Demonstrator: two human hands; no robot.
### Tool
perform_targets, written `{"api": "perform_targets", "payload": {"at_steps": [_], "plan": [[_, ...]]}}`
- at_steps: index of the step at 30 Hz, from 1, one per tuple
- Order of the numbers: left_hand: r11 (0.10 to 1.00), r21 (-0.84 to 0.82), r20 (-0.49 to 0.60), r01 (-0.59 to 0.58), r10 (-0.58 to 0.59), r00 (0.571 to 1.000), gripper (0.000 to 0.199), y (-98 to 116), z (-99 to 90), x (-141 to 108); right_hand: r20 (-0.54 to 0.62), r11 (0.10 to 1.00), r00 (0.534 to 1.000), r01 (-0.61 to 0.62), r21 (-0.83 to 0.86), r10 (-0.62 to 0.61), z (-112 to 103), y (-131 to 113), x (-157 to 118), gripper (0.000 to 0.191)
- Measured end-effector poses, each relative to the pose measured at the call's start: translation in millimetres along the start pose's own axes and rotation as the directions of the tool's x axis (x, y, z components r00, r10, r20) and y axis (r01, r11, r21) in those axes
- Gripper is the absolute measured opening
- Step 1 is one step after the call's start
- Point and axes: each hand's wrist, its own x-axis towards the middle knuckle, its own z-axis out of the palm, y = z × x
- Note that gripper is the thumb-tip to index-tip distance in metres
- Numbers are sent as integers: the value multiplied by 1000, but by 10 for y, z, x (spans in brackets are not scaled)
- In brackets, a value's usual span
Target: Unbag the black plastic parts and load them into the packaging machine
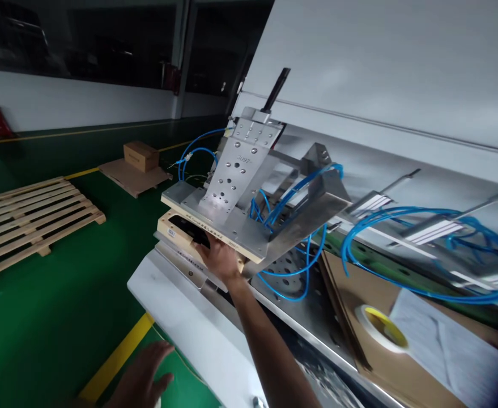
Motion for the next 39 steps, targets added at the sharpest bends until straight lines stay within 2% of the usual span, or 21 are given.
{"api": "perform_targets", "payload": {"at_steps": [3, 6, 8, 10, 13, 16, 19, 21, 23, 24, 25, 26, 28, 29, 30, 31, 32, 33, 35, 37, 39], "plan": [[999, -7, -27, 46, -46, 999, 44, -74, -307, 583, -7, 996, 1000, 16, -91, -17, 13, 2, -212, 55], [998, 4, -126, 58, -57, 990, 43, -224, -602, 1451, -4, 988, 999, 37, -151, -38, 25, -5, -420, 61], [997, 70, -165, 31, -19, 986, 45, -356, -718, 2033, -14, 989, 1000, 8, -147, -10, 27, -7, -522, 63], [984, 176, -153, 35, -7, 988, 48, -498, -755, 2495, -48, 989, 997, -64, -136, 58, 24, 1, -592, 65], [951, 299, -120, 75, -41, 992, 44, -692, -722, 2862, -49, 991, 994, -98, -95, 94, 12, 26, -638, 63], [943, 323, -121, 74, -37, 992, 43, -826, -730, 2922, -13, 996, 997, -77, -55, 76, -7, 16, -633, 61], [949, 313, -174, 30, 27, 984, 47, -854, -829, 2831, 7, 994, 995, -100, -39, 100, -45, -61, -713, 64], [961, 278, -219, 12, 51, 974, 53, -775, -858, 2662, -15, 995, 995, -96, -2, 96, -89, -145, -933, 64], [972, 231, -297, 46, 26, 954, 56, -592, -789, 2327, -81, 995, 995, -44, 85, 51, -162, -257, -1345, 57], [980, 174, -399, 95, -18, 917, 53, -457, -715, 2086, -115, 989, 993, 2, 145, 15, -216, -322, -1620, 52], [986, 126, -436, 109, -44, 899, 46, -294, -619, 1802, -148, 977, 989, 50, 208, -19, -285, -385, -1931, 46], [993, 79, -416, 84, -43, 908, 39, -105, -508, 1489, -158, 954, 983, 130, 269, -89, -368, -439, -2265, 43], [998, -15, -218, -59, 54, 974, 29, 328, -263, 859, -182, 905, 968, 228, 360, -172, -567, -480, -2949, 42], [991, -46, -94, -126, 121, 988, 29, 553, -141, 581, -184, 897, 973, 203, 392, -140, -673, -449, -3272, 44], [979, -75, 6, -189, 190, 982, 32, 769, -26, 350, -195, 900, 980, 126, 418, -47, -774, -381, -3569, 44], [969, -104, 47, -226, 232, 972, 37, 966, 77, 174, -224, 910, 972, 25, 415, 75, -866, -275, -3835, 44], [956, -125, 88, -264, 276, 957, 44, 1136, 165, 51, -267, 919, 942, -91, 384, 205, -946, -138, -4069, 43], [946, -132, 110, -295, 309, 945, 51, 1275, 233, -25, -320, 917, 889, -217, 335, 327, -1015, 25, -4274, 41], [938, -98, 122, -334, 344, 931, 64, 1460, 317, -79, -422, 863, 753, -454, 221, 504, -1131, 406, -4627, 34], [939, -15, 115, -344, 343, 932, 73, 1548, 356, -80, -479, 744, 614, -654, 135, 627, -1250, 838, -4968, 26], [940, 64, 112, -335, 327, 938, 78, 1579, 385, -94, -497, 581, 468, -809, 92, 730, -1400, 1300, -5351, 28]]}}
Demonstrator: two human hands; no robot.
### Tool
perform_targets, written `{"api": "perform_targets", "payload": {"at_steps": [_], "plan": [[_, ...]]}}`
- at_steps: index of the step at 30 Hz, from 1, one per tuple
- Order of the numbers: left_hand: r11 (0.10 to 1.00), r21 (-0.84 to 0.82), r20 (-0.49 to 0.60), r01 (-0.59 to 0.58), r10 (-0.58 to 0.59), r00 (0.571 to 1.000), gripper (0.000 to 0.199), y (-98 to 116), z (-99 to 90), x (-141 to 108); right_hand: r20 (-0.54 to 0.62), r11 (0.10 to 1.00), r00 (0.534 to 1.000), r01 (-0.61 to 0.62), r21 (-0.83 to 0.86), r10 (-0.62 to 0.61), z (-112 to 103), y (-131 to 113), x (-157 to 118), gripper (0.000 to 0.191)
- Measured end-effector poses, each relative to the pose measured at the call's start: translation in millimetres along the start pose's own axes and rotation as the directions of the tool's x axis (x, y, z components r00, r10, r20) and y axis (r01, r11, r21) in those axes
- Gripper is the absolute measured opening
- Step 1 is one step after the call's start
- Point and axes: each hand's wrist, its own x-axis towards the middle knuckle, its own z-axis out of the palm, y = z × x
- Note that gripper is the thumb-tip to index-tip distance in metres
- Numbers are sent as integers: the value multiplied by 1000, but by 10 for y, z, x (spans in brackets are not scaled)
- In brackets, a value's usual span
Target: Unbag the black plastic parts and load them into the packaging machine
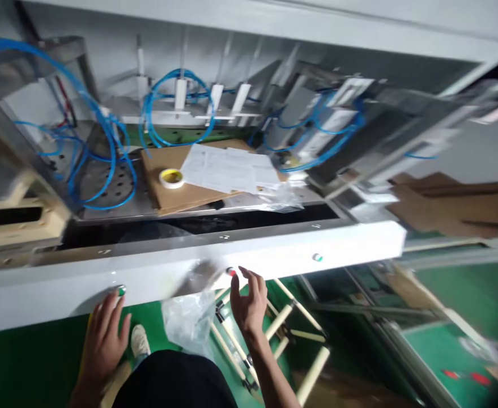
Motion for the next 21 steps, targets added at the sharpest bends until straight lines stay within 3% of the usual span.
{"api": "perform_targets", "payload": {"at_steps": [5, 9, 16, 21], "plan": [[991, 102, -23, 87, -85, 996, 78, 75, 40, -147, -156, 933, 942, -320, -164, 296, -371, 1441, 498, 53], [986, 157, -11, 63, -62, 998, 79, 156, 7, -211, -221, 887, 895, -427, -173, 388, -486, 2171, 710, 60], [962, 271, -68, 36, -18, 998, 74, 261, 17, -49, -233, 910, 898, -403, -100, 372, -285, 2485, 746, 61], [936, 337, -52, 102, -90, 995, 71, 306, 42, 29, -403, 924, 866, -366, -111, 295, -30, 2661, 770, 53]]}}
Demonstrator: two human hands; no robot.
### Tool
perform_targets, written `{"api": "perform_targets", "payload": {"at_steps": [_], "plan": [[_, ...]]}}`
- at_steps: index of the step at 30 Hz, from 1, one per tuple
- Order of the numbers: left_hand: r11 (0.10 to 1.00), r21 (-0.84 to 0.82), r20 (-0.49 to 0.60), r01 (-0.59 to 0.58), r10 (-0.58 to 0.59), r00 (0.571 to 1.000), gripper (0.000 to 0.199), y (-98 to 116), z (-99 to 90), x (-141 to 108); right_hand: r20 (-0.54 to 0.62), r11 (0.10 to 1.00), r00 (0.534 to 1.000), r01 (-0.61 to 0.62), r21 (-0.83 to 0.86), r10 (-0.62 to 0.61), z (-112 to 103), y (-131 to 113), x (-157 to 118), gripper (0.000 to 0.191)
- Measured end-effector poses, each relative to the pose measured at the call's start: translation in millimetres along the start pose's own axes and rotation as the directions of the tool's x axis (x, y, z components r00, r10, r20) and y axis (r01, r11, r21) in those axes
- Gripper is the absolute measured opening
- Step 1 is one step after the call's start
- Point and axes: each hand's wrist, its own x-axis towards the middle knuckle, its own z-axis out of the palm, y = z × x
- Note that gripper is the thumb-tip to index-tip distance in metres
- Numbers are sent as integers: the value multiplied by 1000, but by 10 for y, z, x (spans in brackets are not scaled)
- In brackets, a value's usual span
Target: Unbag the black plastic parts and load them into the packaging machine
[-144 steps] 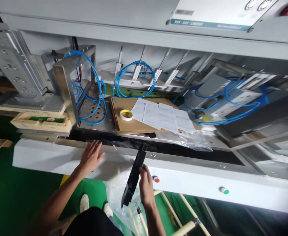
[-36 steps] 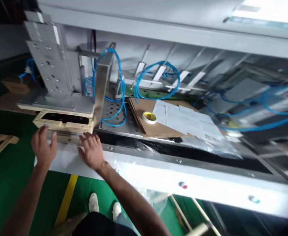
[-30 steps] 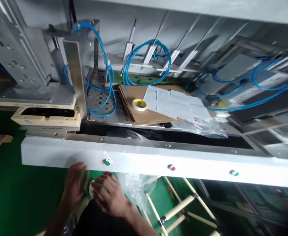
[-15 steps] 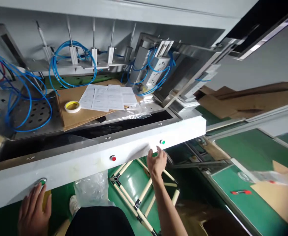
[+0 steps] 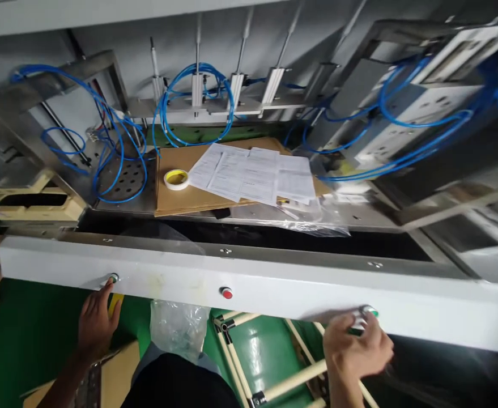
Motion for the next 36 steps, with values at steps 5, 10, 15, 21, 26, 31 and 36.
{"api": "perform_targets", "payload": {"at_steps": [5, 10, 15, 21, 26, 31, 36], "plan": [[999, -17, 52, 38, -37, 998, 70, 46, -47, 51, 55, 996, 996, -63, -67, 67, 9, 25, 84, 50], [991, -107, 13, 86, -85, 996, 61, 66, -139, 138, 38, 998, 999, 25, -56, -23, -171, -421, -5, 45], [983, -174, -94, 58, -75, 993, 55, 80, -175, 234, 247, 675, 658, 542, 501, -711, -329, -1844, -677, 39], [980, -197, -70, -7, -7, 998, 49, -16, -105, 247, 425, 475, 212, 379, 794, -880, -212, -3149, -1084, 26], [991, -130, -67, -15, 6, 998, 39, -103, -65, 208, 621, 684, 362, 70, 726, -695, -68, -3254, -1007, 28], [994, -102, -53, -49, 44, 998, 27, -162, -32, 184, 793, 769, 438, -288, 570, -423, 93, -3252, -890, 50], [990, -88, -134, -108, 96, 986, 26, -266, -74, 268, 880, 735, 447, -540, 410, -162, 287, -3264, -609, 52]]}}
